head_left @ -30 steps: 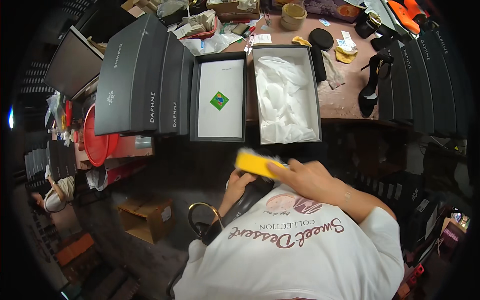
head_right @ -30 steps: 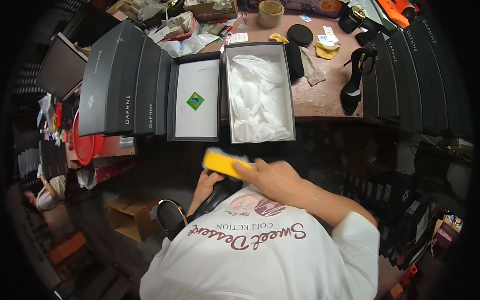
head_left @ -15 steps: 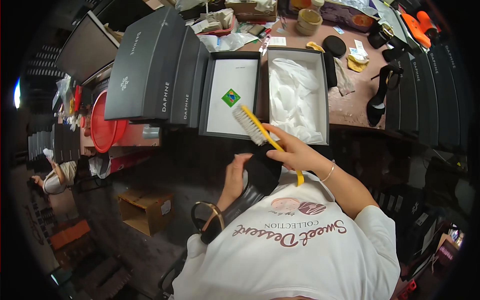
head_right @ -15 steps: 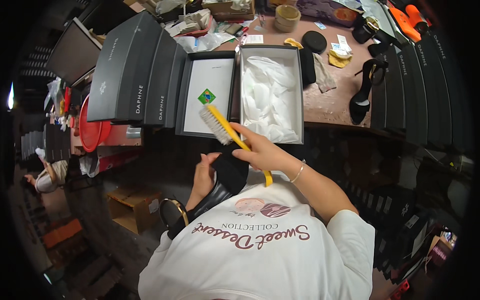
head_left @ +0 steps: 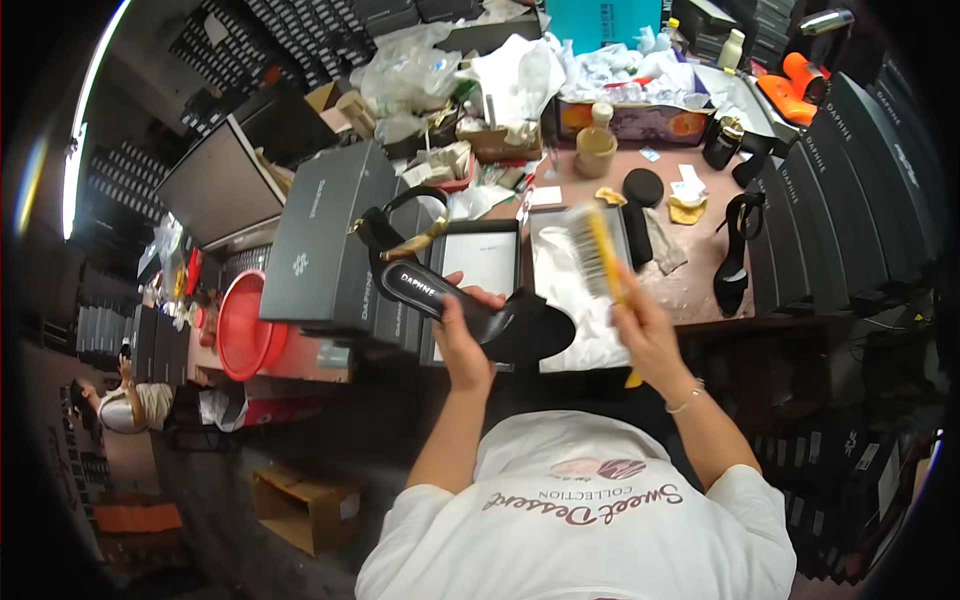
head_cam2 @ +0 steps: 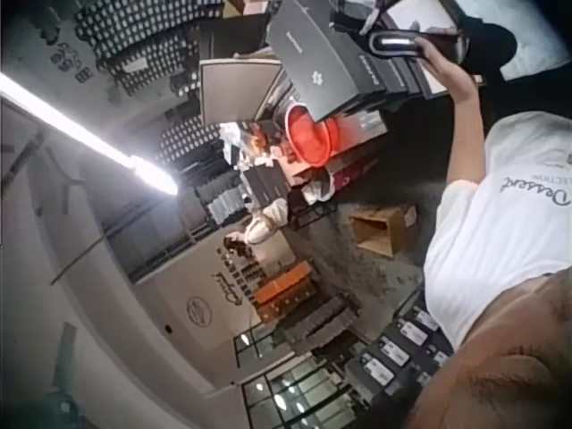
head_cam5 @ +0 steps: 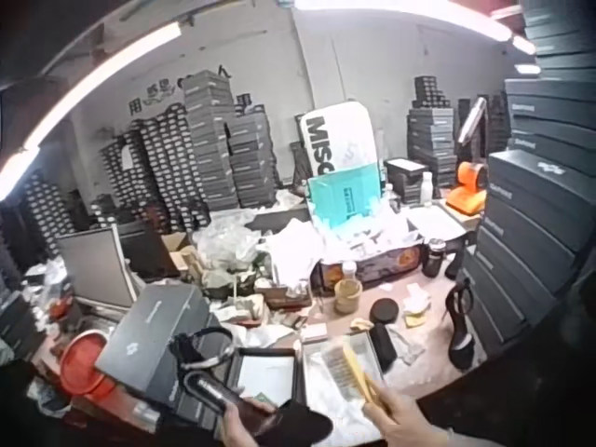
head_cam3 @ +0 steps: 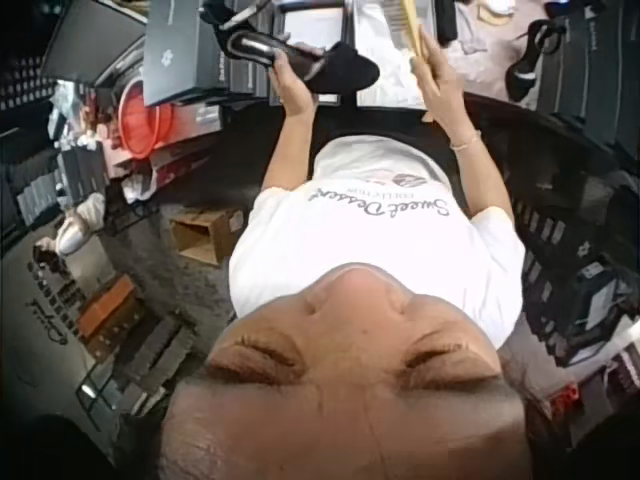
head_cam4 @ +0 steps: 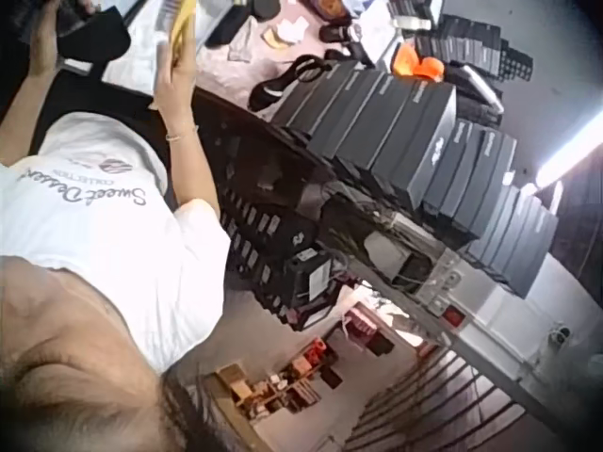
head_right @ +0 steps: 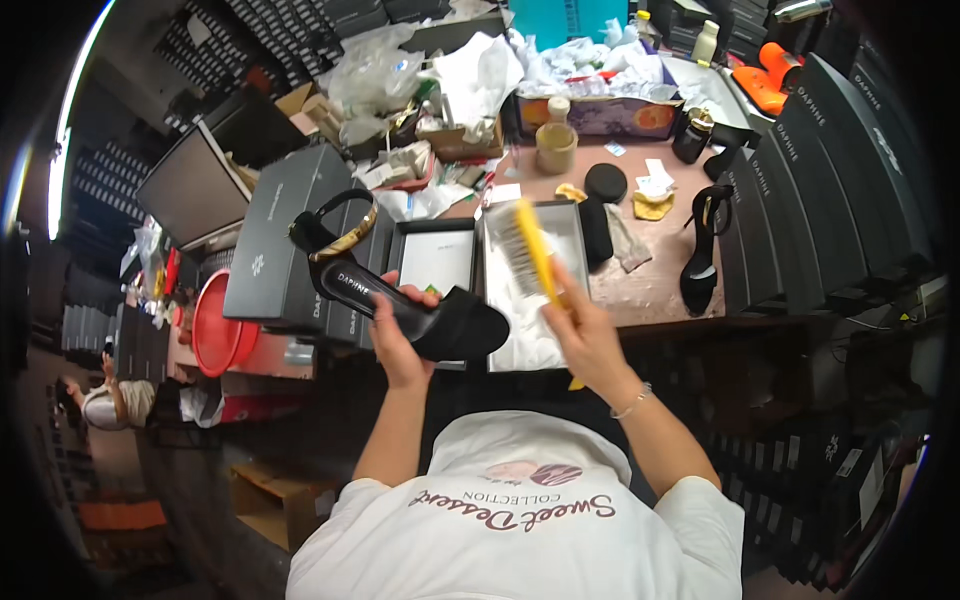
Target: The person is inspecting, cleaning, and packaging high-heeled shoes into boxes for shipment.
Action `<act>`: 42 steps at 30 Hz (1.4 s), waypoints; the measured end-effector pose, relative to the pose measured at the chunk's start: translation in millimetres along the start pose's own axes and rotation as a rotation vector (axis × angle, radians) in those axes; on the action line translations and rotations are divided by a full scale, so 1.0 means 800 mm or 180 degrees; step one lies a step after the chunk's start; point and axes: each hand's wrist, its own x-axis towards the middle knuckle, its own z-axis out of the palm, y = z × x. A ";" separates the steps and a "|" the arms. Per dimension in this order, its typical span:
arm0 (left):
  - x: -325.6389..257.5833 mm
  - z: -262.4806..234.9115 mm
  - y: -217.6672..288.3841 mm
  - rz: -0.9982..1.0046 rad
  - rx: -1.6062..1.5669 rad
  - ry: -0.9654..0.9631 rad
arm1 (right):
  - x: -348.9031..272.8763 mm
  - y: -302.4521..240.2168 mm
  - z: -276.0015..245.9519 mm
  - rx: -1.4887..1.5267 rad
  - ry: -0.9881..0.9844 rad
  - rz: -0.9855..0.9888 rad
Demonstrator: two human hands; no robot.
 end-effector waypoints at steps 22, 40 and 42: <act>-0.071 -0.038 -0.065 -0.1359 -0.0008 -0.0531 | 0.020 -0.004 0.042 -0.1952 -0.1205 -0.0388; -0.050 -0.056 0.055 -0.1213 0.3038 -0.1086 | -0.044 -0.070 0.009 -0.1866 -0.2148 -0.2118; -0.051 -0.071 0.049 -0.0754 0.3328 -0.1698 | -0.015 -0.020 -0.009 -0.2457 -0.1132 -0.1046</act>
